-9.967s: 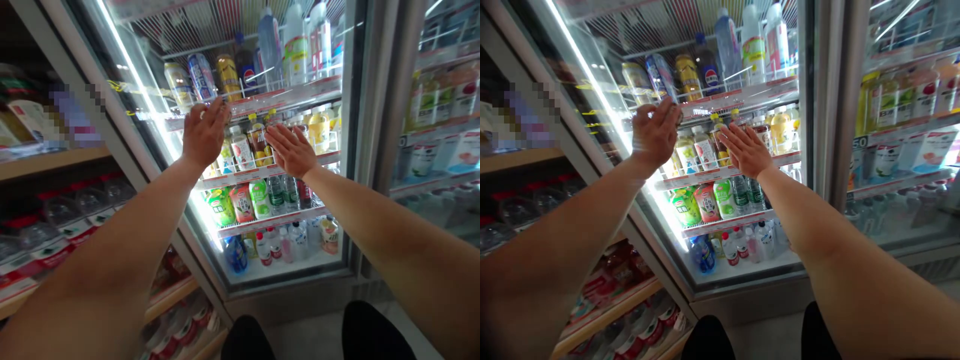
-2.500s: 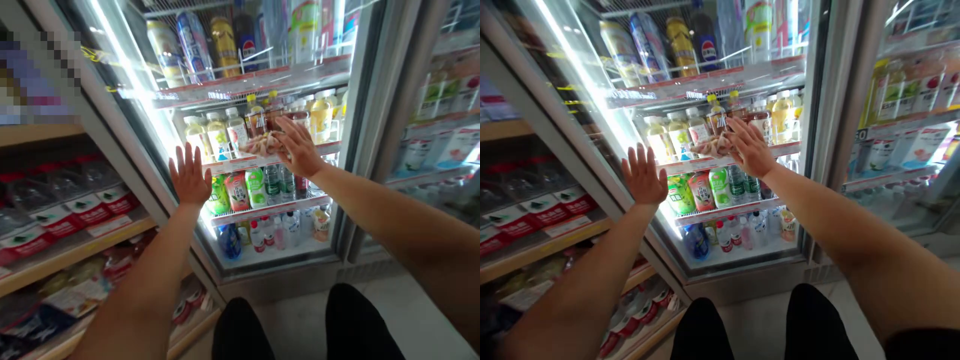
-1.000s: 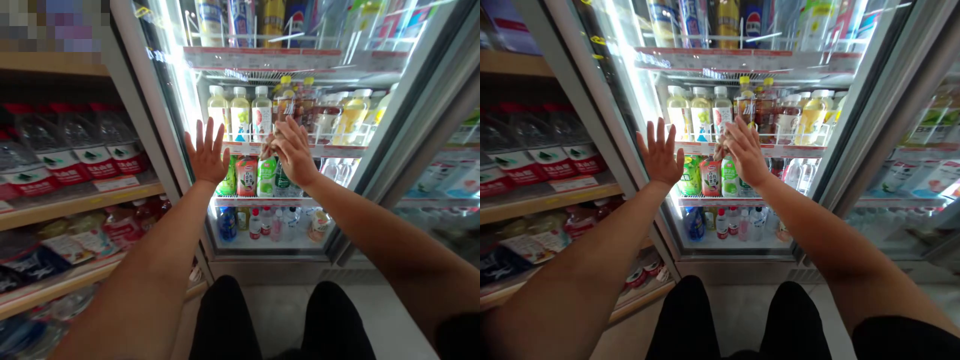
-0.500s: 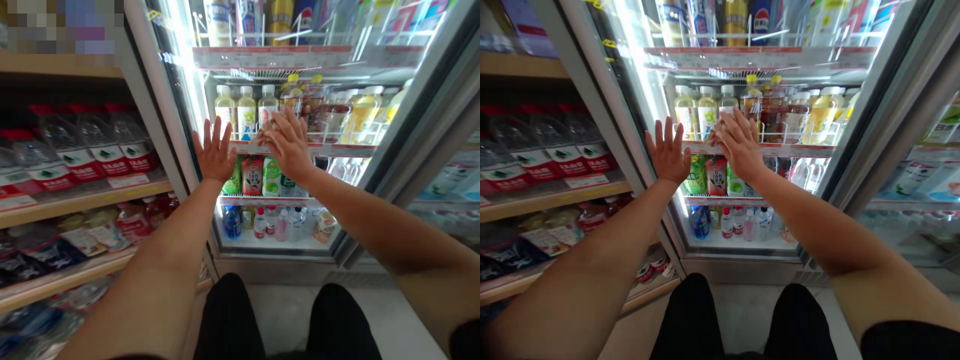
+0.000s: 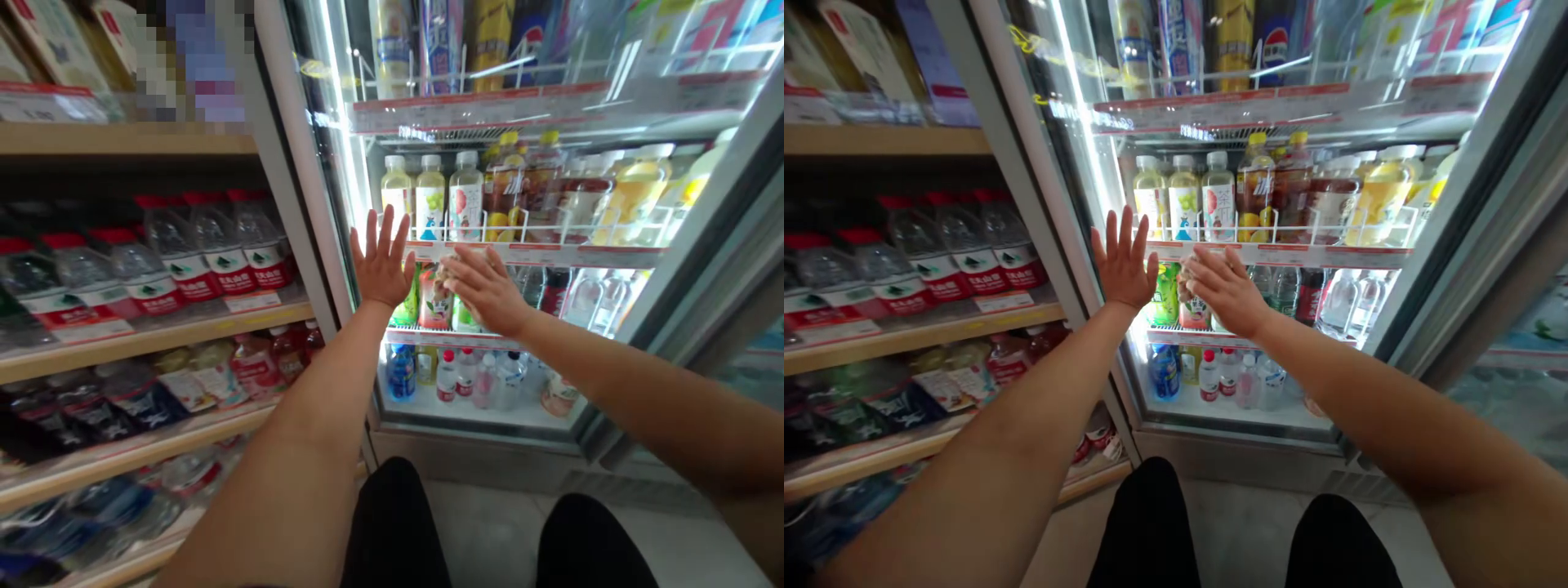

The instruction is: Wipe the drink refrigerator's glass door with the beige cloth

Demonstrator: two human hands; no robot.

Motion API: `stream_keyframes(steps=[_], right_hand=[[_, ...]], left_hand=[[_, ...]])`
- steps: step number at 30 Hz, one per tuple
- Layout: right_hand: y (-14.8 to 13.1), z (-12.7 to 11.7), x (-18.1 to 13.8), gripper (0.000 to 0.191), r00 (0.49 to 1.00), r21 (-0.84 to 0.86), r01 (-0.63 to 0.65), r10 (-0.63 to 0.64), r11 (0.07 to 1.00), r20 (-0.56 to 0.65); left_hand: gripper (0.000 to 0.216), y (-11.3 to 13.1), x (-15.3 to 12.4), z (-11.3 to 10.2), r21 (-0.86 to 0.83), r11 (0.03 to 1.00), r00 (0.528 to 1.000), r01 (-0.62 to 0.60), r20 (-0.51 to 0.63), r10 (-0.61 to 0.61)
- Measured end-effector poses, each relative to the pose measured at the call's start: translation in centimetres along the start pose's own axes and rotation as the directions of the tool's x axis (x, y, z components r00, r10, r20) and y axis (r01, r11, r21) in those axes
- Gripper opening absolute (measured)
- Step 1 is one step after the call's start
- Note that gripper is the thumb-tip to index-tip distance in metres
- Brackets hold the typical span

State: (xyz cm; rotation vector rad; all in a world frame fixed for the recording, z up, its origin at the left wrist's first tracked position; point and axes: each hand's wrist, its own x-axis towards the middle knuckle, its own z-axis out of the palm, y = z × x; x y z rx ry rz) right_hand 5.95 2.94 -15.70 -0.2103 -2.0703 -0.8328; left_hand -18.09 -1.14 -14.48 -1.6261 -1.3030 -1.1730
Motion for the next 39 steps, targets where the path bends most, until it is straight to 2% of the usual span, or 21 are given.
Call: stream_keyframes(steps=[2,3,6,8,9,10,13,15,16,19,21,23,25,27,28,30,32,33,35,37,39], right_hand=[[-0.6,0.1,-0.4,0.033,0.984,0.052,0.131,-0.136,0.99,0.116],[-0.6,-0.1,-0.2,0.035,0.979,0.059,0.142,-0.149,0.988,0.141],[-0.1,-0.6,1.4,0.034,0.998,0.005,-0.013,0.012,1.0,0.063],[0.1,-0.8,2.0,0.035,0.991,-0.01,-0.134,0.134,0.991,-0.027],[0.1,-0.7,1.9,0.036,0.988,0.0,-0.152,0.151,0.988,-0.04],[-0.1,-0.6,1.7,0.036,0.992,0.016,-0.126,0.127,0.992,-0.018],[-0.4,-0.2,0.9,0.039,0.982,0.103,0.088,-0.104,0.991,0.157],[0.0,-0.3,1.3,0.044,0.967,0.14,0.131,-0.158,0.981,0.202],[0.4,-0.5,1.8,0.046,0.977,0.137,0.093,-0.116,0.986,0.178],[1.1,-0.7,3.1,0.052,0.992,0.101,-0.122,0.121,0.987,0.021],[0.7,-0.4,2.9,0.05,0.987,0.083,-0.16,0.162,0.984,-0.01],[-0.2,0.1,2.0,0.044,0.996,0.087,-0.012,0.004,0.996,0.086],[-0.8,0.4,1.3,0.036,0.95,0.119,0.206,-0.227,0.971,0.213],[-0.5,0.2,1.3,0.035,0.913,0.115,0.292,-0.313,0.949,0.261],[-0.1,-0.1,1.6,0.037,0.931,0.086,0.26,-0.273,0.962,0.243],[0.7,-0.8,2.2,0.044,0.985,0.009,0.088,-0.088,0.996,0.149],[1.0,-1.1,2.1,0.049,0.995,-0.022,-0.081,0.082,0.996,0.06],[0.8,-1.1,1.7,0.049,0.993,-0.016,-0.104,0.104,0.994,0.057],[0.0,-0.8,0.6,0.045,0.99,0.029,0.005,-0.009,1.0,0.14],[-0.6,-0.5,-0.2,0.041,0.954,0.08,0.17,-0.185,0.982,0.237],[-0.5,-0.6,0.0,0.04,0.943,0.076,0.202,-0.215,0.976,0.253]], left_hand=[[0.061,0.0,0.0,0.0,0.01,1.0,1.0,0.002,0.011,-0.002],[0.061,0.0,-0.1,-0.1,0.017,1.0,1.0,0.002,0.016,-0.002],[0.061,0.1,0.0,-0.2,0.01,1.0,0.999,0.009,0.037,-0.009],[0.06,0.2,0.0,-0.3,-0.009,1.0,0.998,0.025,0.049,-0.024],[0.06,0.3,0.1,-0.4,-0.012,0.999,0.998,0.03,0.048,-0.03],[0.059,0.4,0.1,-0.4,-0.01,0.999,0.999,0.033,0.043,-0.032],[0.059,0.4,0.1,-0.4,-0.006,1.0,0.999,0.026,0.029,-0.026],[0.06,0.3,0.1,-0.4,-0.011,1.0,0.999,0.023,0.035,-0.023],[0.06,0.3,0.1,-0.3,-0.013,1.0,0.999,0.022,0.036,-0.022],[0.061,0.2,0.1,-0.4,-0.018,1.0,0.999,0.021,0.028,-0.02],[0.061,0.3,0.1,-0.4,-0.022,0.999,0.999,0.023,0.03,-0.023],[0.06,0.3,0.1,-0.4,-0.022,0.999,0.999,0.028,0.032,-0.027],[0.06,0.3,0.1,-0.5,-0.021,0.999,0.999,0.028,0.021,-0.028],[0.06,0.2,0.1,-0.4,-0.021,1.0,1.0,0.023,0.009,-0.023],[0.06,0.2,0.1,-0.4,-0.021,1.0,1.0,0.018,0.008,-0.018],[0.061,0.1,0.1,-0.4,-0.021,1.0,1.0,0.011,0.009,-0.011],[0.062,0.1,0.1,-0.3,-0.029,1.0,1.0,0.012,0.014,-0.011],[0.062,0.1,0.1,-0.3,-0.035,0.999,1.0,0.015,0.013,-0.014],[0.062,0.1,0.2,-0.3,-0.041,0.999,1.0,0.022,0.007,-0.022],[0.062,0.1,0.2,-0.4,-0.04,0.999,1.0,0.023,0.001,-0.023],[0.062,0.2,0.2,-0.4,-0.039,0.999,1.0,0.019,0.002,-0.019]])
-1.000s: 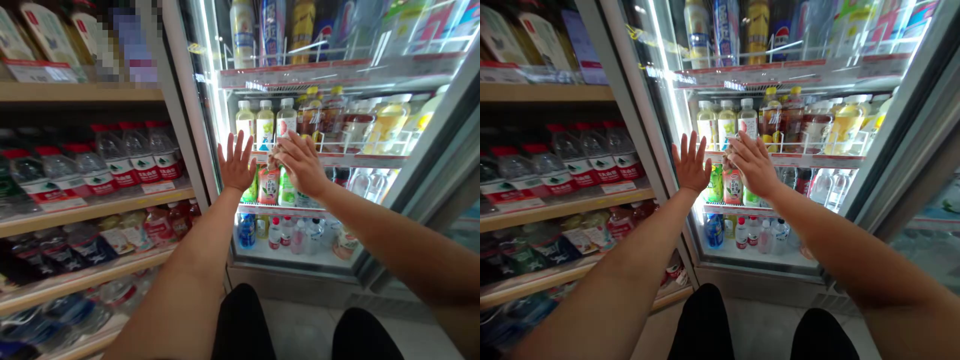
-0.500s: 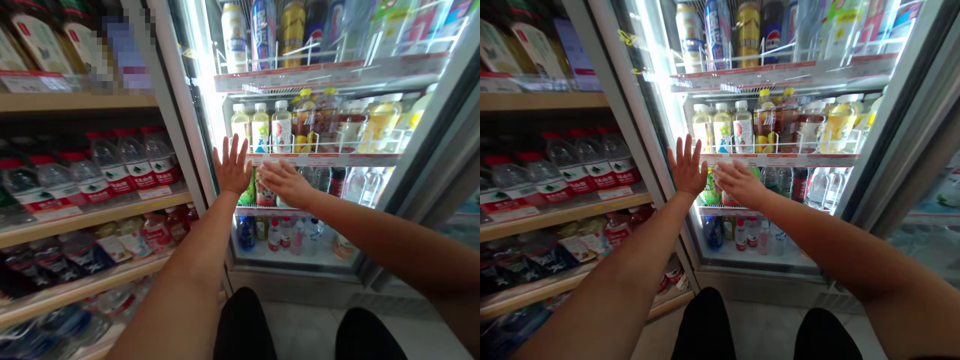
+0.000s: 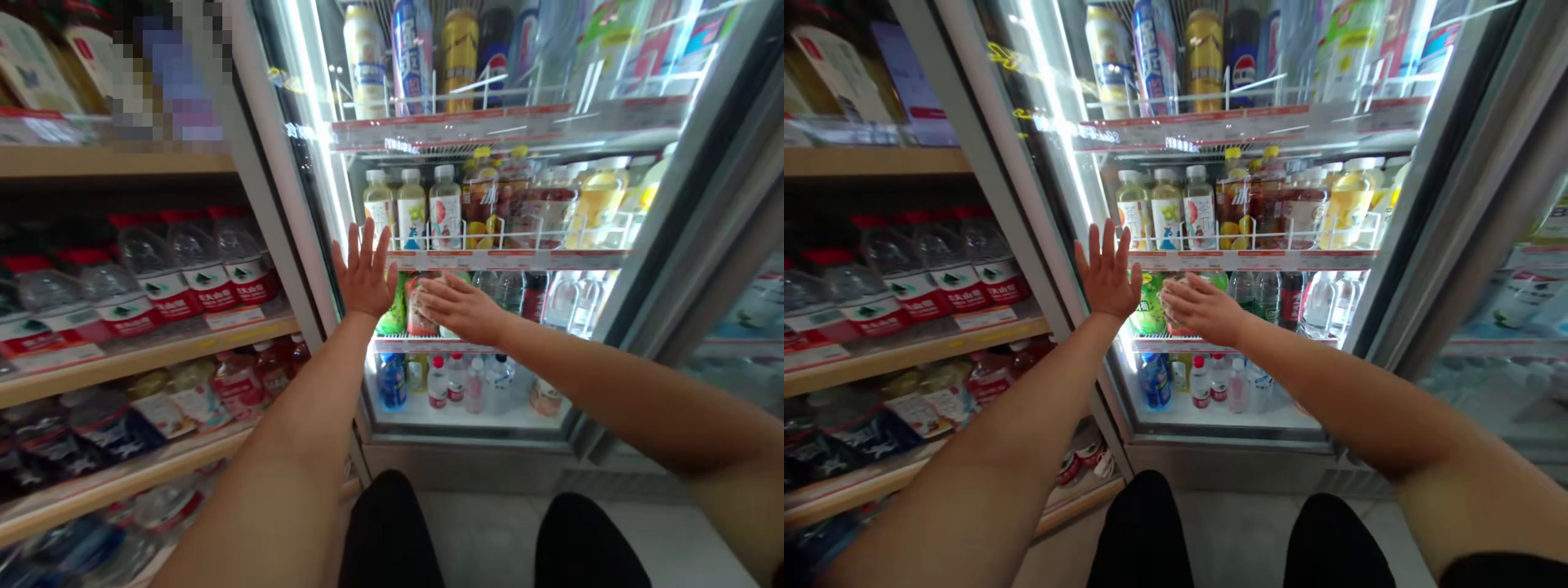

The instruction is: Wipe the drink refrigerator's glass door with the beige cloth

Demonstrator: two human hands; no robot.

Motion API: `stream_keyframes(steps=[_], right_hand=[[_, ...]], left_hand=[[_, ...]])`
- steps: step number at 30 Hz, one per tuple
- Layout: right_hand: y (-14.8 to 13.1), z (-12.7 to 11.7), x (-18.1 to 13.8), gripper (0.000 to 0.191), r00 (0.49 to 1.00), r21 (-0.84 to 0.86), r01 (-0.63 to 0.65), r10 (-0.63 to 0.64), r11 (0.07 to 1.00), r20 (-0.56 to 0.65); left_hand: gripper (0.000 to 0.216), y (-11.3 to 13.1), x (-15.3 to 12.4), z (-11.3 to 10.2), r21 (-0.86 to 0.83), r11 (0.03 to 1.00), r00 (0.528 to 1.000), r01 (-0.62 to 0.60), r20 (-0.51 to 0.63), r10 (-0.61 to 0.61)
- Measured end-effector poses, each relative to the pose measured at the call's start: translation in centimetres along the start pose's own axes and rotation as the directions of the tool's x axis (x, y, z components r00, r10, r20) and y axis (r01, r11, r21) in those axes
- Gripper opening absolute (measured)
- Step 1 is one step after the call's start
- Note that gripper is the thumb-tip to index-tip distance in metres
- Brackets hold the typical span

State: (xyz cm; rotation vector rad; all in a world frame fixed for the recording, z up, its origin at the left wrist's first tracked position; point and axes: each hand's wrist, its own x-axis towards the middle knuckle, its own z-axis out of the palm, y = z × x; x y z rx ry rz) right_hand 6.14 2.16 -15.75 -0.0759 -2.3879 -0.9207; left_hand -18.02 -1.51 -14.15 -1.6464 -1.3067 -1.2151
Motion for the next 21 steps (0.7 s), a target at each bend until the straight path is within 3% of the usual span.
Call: stream_keyframes(steps=[2,5,7,9,11,13,17,19,21], right_hand=[[0.6,-0.6,0.6,0.043,0.984,-0.009,-0.158,0.156,0.987,-0.087],[0.5,-0.8,1.0,0.047,0.908,0.026,-0.373,0.37,0.928,-0.199],[-0.6,-0.1,0.4,0.044,0.94,0.024,-0.309,0.309,0.951,-0.147],[-1.9,0.6,-0.6,0.037,0.988,0.016,-0.144,0.145,0.989,-0.045],[-2.3,0.8,-1.1,0.034,0.998,0.002,-0.061,0.061,0.998,0.0],[-1.5,0.2,-1.1,0.036,0.987,-0.039,-0.149,0.146,0.988,-0.066],[0.3,-1.4,-0.8,0.043,0.879,-0.038,-0.428,0.406,0.903,-0.248],[0.1,-1.5,-1.5,0.044,0.916,-0.02,-0.366,0.357,0.93,-0.183],[-0.3,-1.4,-2.5,0.041,0.978,-0.009,-0.205,0.205,0.979,-0.05]], left_hand=[[0.062,0.0,0.0,0.0,-0.005,1.0,1.0,-0.005,0.004,0.005],[0.062,0.0,0.0,0.0,-0.004,1.0,1.0,-0.004,-0.004,0.004],[0.062,0.0,0.0,0.1,-0.002,1.0,1.0,-0.002,-0.014,0.002],[0.062,-0.1,-0.1,0.1,-0.001,1.0,1.0,-0.005,-0.019,0.005],[0.062,-0.1,-0.1,0.2,-0.002,1.0,1.0,-0.012,-0.022,0.012],[0.062,-0.2,-0.1,0.3,-0.003,1.0,1.0,-0.013,-0.025,0.013],[0.062,-0.2,-0.1,0.3,0.002,1.0,1.0,-0.011,-0.027,0.011],[0.062,-0.2,0.0,0.2,0.01,1.0,1.0,-0.012,-0.023,0.012],[0.062,0.0,0.0,0.1,0.007,1.0,1.0,-0.006,-0.012,0.006]])
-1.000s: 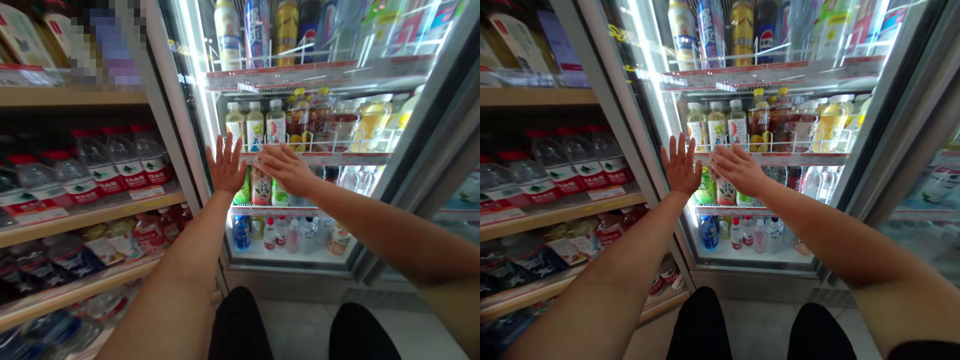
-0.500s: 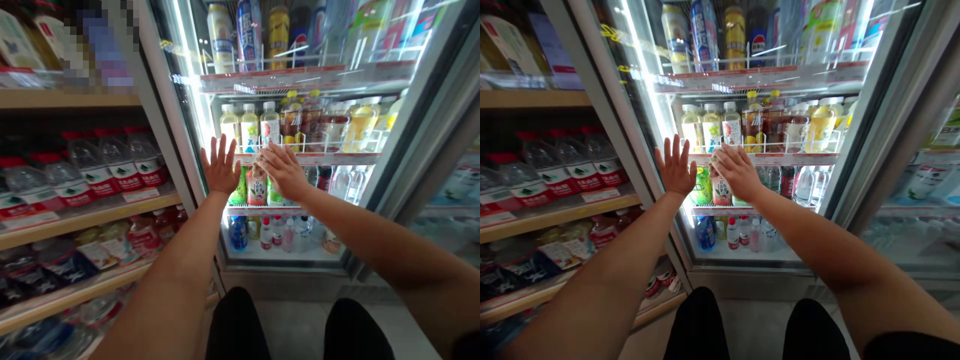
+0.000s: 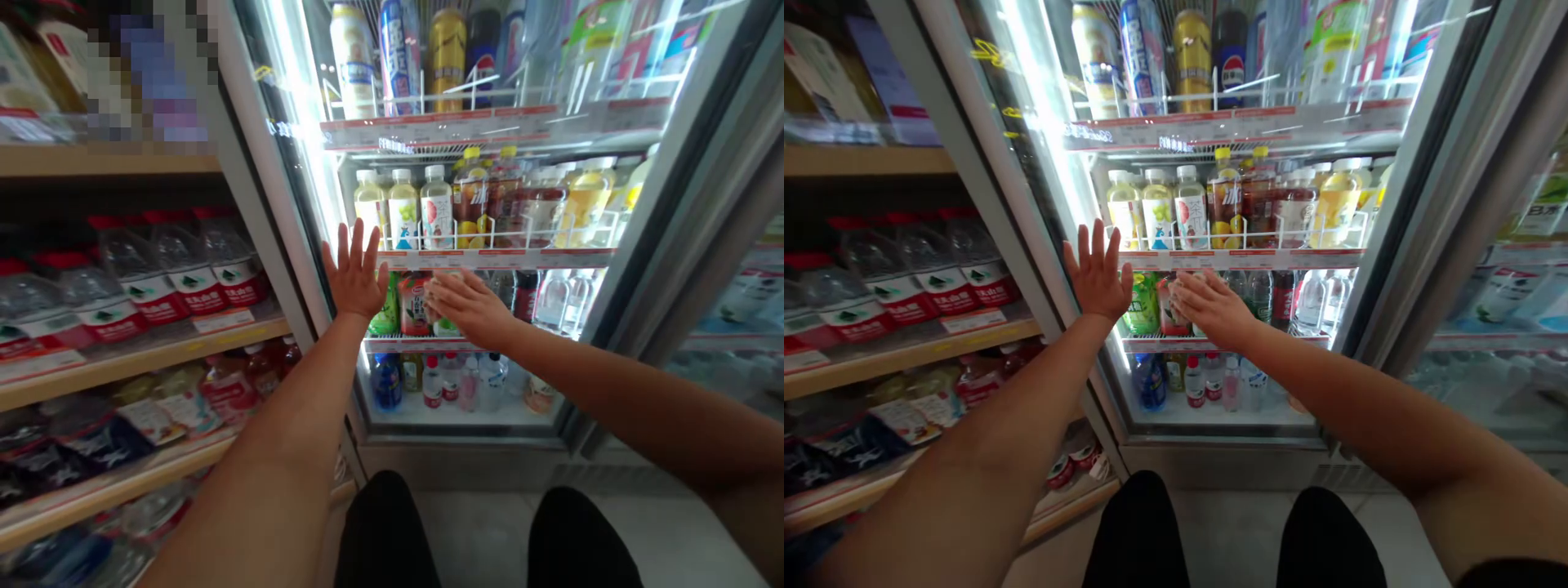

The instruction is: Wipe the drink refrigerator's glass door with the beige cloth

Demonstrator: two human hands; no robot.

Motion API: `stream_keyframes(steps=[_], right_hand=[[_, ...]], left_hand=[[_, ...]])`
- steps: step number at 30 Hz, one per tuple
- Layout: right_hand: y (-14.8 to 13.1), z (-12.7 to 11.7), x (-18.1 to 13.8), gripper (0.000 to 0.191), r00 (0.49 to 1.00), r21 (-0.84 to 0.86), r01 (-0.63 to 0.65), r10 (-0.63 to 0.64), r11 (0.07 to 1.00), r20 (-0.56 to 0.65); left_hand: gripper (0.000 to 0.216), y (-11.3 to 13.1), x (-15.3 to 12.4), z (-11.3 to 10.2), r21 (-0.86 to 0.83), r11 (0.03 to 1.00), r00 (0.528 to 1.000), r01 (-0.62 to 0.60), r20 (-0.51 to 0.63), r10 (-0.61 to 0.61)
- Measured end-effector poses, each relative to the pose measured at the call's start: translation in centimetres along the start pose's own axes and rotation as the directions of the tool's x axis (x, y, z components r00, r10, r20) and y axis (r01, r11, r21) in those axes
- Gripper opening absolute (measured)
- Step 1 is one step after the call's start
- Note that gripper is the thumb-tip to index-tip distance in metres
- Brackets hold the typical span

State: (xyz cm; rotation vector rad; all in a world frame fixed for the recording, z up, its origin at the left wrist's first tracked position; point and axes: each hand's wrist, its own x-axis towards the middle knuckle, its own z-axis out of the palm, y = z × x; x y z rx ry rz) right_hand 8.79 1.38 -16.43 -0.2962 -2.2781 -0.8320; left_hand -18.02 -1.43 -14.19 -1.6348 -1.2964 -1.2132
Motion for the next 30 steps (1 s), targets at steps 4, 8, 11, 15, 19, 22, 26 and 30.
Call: stream_keyframes(steps=[4,8,11,15,19,22,26,30], right_hand=[[1.2,-0.9,-0.6,0.046,1.0,-0.007,0.011,-0.011,1.0,0.011],[2.9,-1.7,-0.4,0.058,0.951,0.017,-0.238,0.237,0.971,-0.199],[2.0,-1.2,-1.7,0.059,0.997,0.027,-0.065,0.066,0.998,-0.047],[1.0,-0.5,-2.3,0.058,0.982,0.047,0.153,-0.157,0.987,0.105],[1.8,-0.4,-0.2,0.072,0.986,-0.021,-0.111,0.108,0.994,-0.13],[1.2,0.6,0.5,0.072,0.986,-0.012,-0.093,0.09,0.996,-0.139],[0.0,1.4,1.1,0.071,0.986,0.04,0.164,-0.164,0.986,-0.012],[0.3,0.8,3.1,0.079,0.969,-0.011,-0.122,0.117,0.992,-0.22]], left_hand=[[0.063,0.1,0.1,0.0,-0.033,0.999,0.999,0.024,0.026,-0.023],[0.064,0.0,0.0,0.1,-0.03,0.999,1.0,0.023,0.022,-0.022],[0.063,-0.1,0.0,0.1,-0.01,1.0,1.0,0.013,0.02,-0.012],[0.062,-0.1,-0.1,0.1,0.022,1.0,1.0,0.001,0.02,-0.001],[0.061,-0.2,-0.2,0.2,0.051,0.999,1.0,-0.017,-0.007,0.017],[0.059,-0.3,-0.3,0.3,0.078,0.996,0.999,-0.041,-0.026,0.043],[0.059,-0.5,-0.4,0.5,0.11,0.991,0.996,-0.071,-0.043,0.076],[0.059,-0.7,-0.4,0.6,0.108,0.992,0.996,-0.071,-0.046,0.076]])
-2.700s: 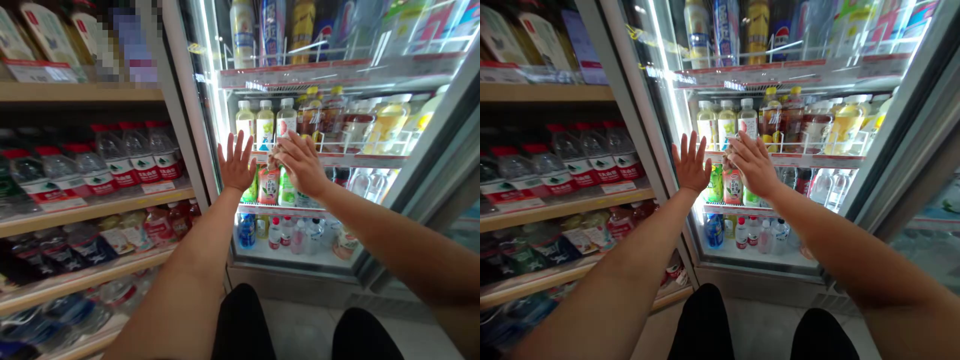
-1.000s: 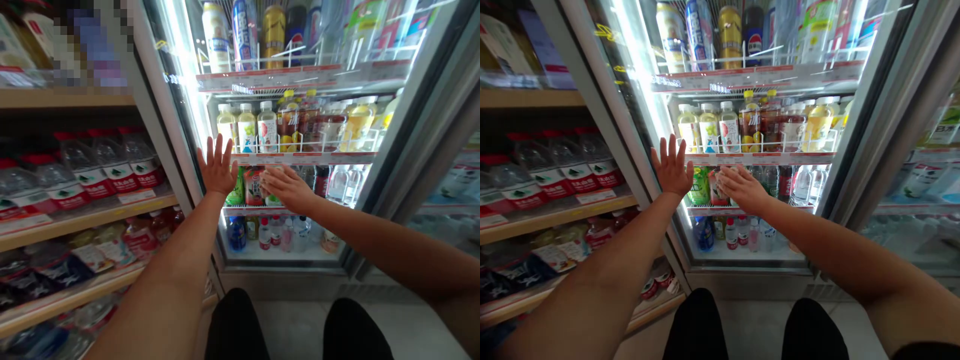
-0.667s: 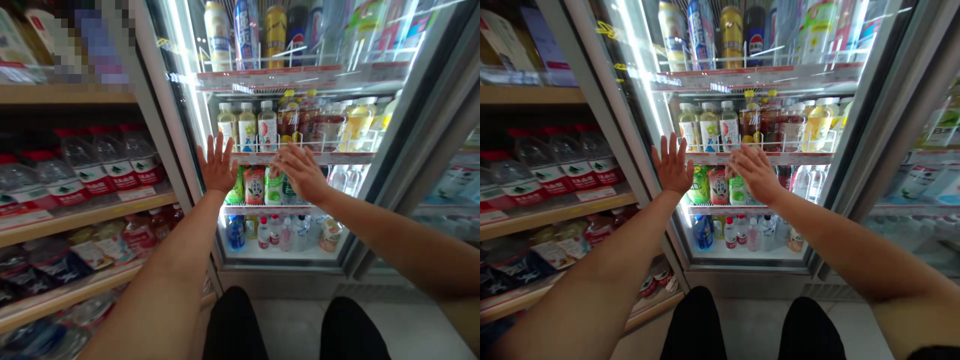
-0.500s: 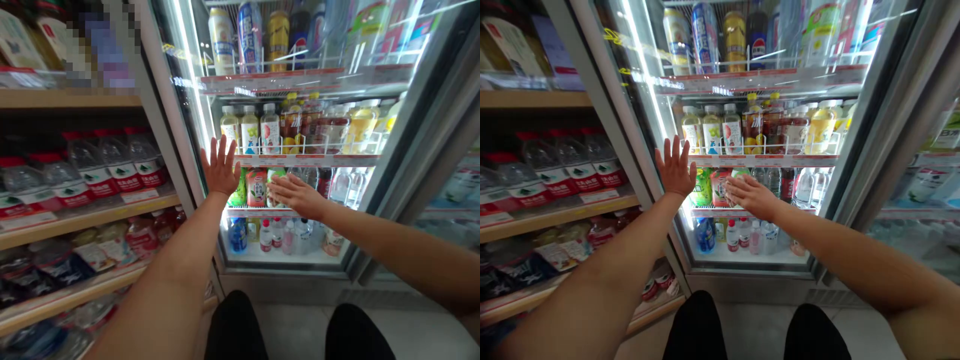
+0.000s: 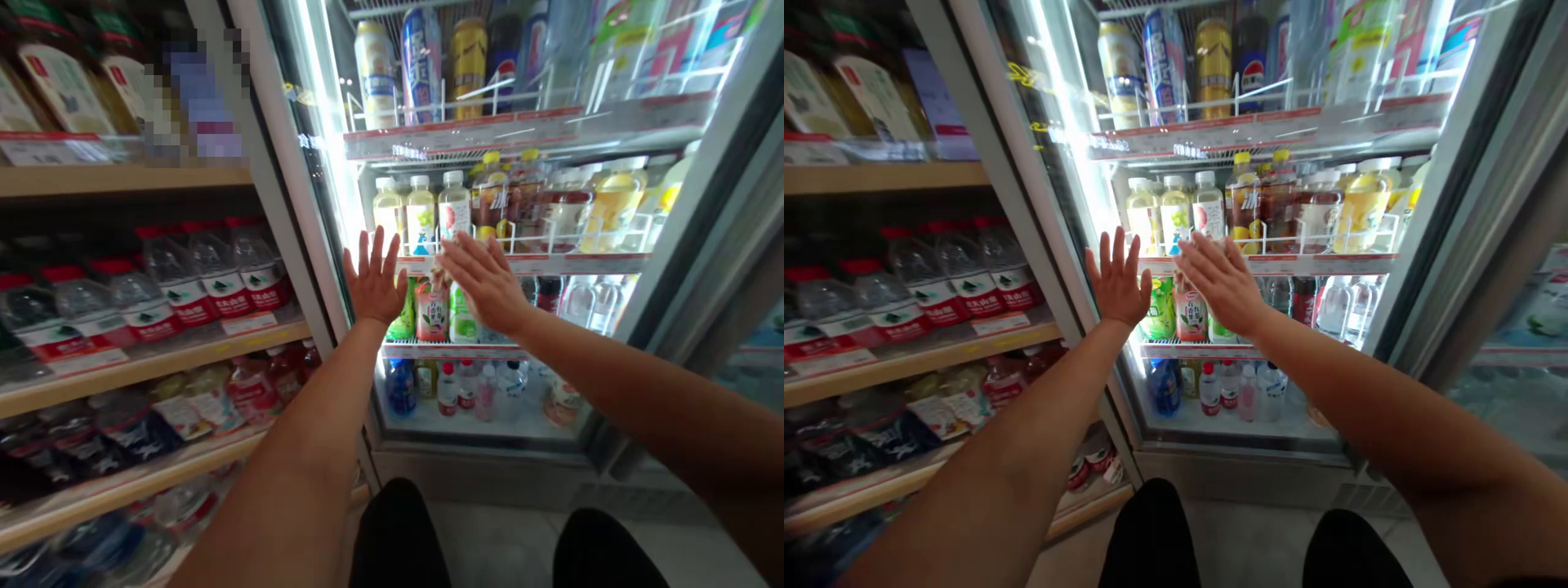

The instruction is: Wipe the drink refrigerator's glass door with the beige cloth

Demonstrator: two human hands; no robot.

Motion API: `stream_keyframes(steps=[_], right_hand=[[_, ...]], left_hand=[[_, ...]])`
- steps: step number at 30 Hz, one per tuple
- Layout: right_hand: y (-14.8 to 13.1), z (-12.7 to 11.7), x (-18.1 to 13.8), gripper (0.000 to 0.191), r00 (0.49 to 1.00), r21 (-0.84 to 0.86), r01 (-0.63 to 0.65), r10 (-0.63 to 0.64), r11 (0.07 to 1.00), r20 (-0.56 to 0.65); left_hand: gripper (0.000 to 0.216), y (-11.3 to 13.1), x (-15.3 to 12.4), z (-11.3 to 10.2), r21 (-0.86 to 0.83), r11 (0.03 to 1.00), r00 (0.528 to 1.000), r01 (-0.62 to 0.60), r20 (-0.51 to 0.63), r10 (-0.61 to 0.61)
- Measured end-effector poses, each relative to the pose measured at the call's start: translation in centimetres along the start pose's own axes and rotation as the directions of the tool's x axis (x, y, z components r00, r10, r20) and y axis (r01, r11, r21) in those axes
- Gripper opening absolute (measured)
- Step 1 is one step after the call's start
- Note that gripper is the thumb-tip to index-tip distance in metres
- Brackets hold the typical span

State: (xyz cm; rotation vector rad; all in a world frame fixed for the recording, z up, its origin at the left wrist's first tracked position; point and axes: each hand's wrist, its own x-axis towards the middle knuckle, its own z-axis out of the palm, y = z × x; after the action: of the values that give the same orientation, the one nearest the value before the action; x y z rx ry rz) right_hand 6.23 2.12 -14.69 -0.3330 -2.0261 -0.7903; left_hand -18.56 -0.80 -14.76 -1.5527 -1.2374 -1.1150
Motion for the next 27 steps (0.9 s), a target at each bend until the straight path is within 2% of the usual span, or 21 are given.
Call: stream_keyframes(steps=[2,3,5,7,8,10,12,14,16,18,20,22,24,26,27], right_hand=[[-0.1,0.2,0.4,0.078,0.991,-0.018,-0.118,0.117,0.993,-0.059],[-0.3,0.3,0.2,0.076,0.994,-0.013,-0.102,0.102,0.995,-0.045],[-0.8,0.8,-0.4,0.067,0.997,0.02,0.059,-0.06,0.998,0.056],[-1.0,1.0,-0.7,0.055,0.961,0.064,0.225,-0.233,0.972,0.153],[-0.8,0.9,-0.6,0.049,0.95,0.07,0.252,-0.261,0.965,0.17],[-0.3,0.5,0.3,0.041,0.974,0.03,0.184,-0.187,0.982,0.129],[0.3,0.2,1.2,0.035,0.998,-0.026,0.06,-0.06,0.998,0.025],[0.3,0.2,1.2,0.029,0.999,-0.059,0.024,-0.026,0.998,-0.032],[-0.2,0.5,0.3,0.024,0.989,-0.062,0.146,-0.146,0.987,0.011],[-0.6,0.8,-0.8,0.022,0.94,-0.02,0.33,-0.327,0.944,0.095],[-0.5,0.8,-0.8,0.022,0.908,0.015,0.398,-0.397,0.917,0.133],[0.1,0.7,0.2,0.026,0.954,0.0,0.289,-0.288,0.957,0.086],[0.7,0.6,1.6,0.033,0.997,-0.039,0.079,-0.08,0.996,-0.024],[0.6,0.9,2.0,0.036,0.993,-0.049,-0.068,0.063,0.996,-0.101],[0.2,1.2,1.7,0.037,0.993,-0.044,-0.074,0.07,0.996,-0.096]], left_hand=[[0.06,0.0,0.0,0.0,-0.006,1.0,1.0,0.006,0.012,-0.006],[0.06,0.0,0.0,0.0,-0.003,1.0,1.0,0.006,0.014,-0.006],[0.06,0.0,0.0,0.0,0.008,1.0,1.0,0.0,0.01,0.0],[0.059,0.0,0.0,0.0,0.009,1.0,1.0,-0.004,0.004,0.004],[0.059,0.0,0.0,0.0,0.004,1.0,1.0,-0.001,0.006,0.001],[0.059,0.0,0.0,-0.1,-0.01,1.0,1.0,0.011,0.014,-0.011],[0.06,0.0,0.0,-0.1,-0.022,1.0,1.0,0.02,0.025,-0.02],[0.06,0.0,0.0,-0.1,-0.033,0.999,0.999,0.02,0.029,-0.019],[0.06,0.0,0.0,-0.2,-0.038,0.999,1.0,0.019,0.023,-0.018],[0.059,0.0,0.1,-0.2,-0.042,0.999,1.0,0.019,0.022,-0.019],[0.06,0.0,0.1,-0.2,-0.048,0.999,0.999,0.024,0.031,-0.022],[0.06,0.0,0.1,-0.2,-0.053,0.998,0.999,0.026,0.038,-0.024],[0.06,0.0,0.1,-0.2,-0.051,0.998,0.999,0.025,0.036,-0.023],[0.061,0.0,0.1,-0.2,-0.049,0.999,0.999,0.022,0.03,-0.02],[0.061,0.1,0.1,-0.3,-0.048,0.999,0.999,0.022,0.026,-0.021]])
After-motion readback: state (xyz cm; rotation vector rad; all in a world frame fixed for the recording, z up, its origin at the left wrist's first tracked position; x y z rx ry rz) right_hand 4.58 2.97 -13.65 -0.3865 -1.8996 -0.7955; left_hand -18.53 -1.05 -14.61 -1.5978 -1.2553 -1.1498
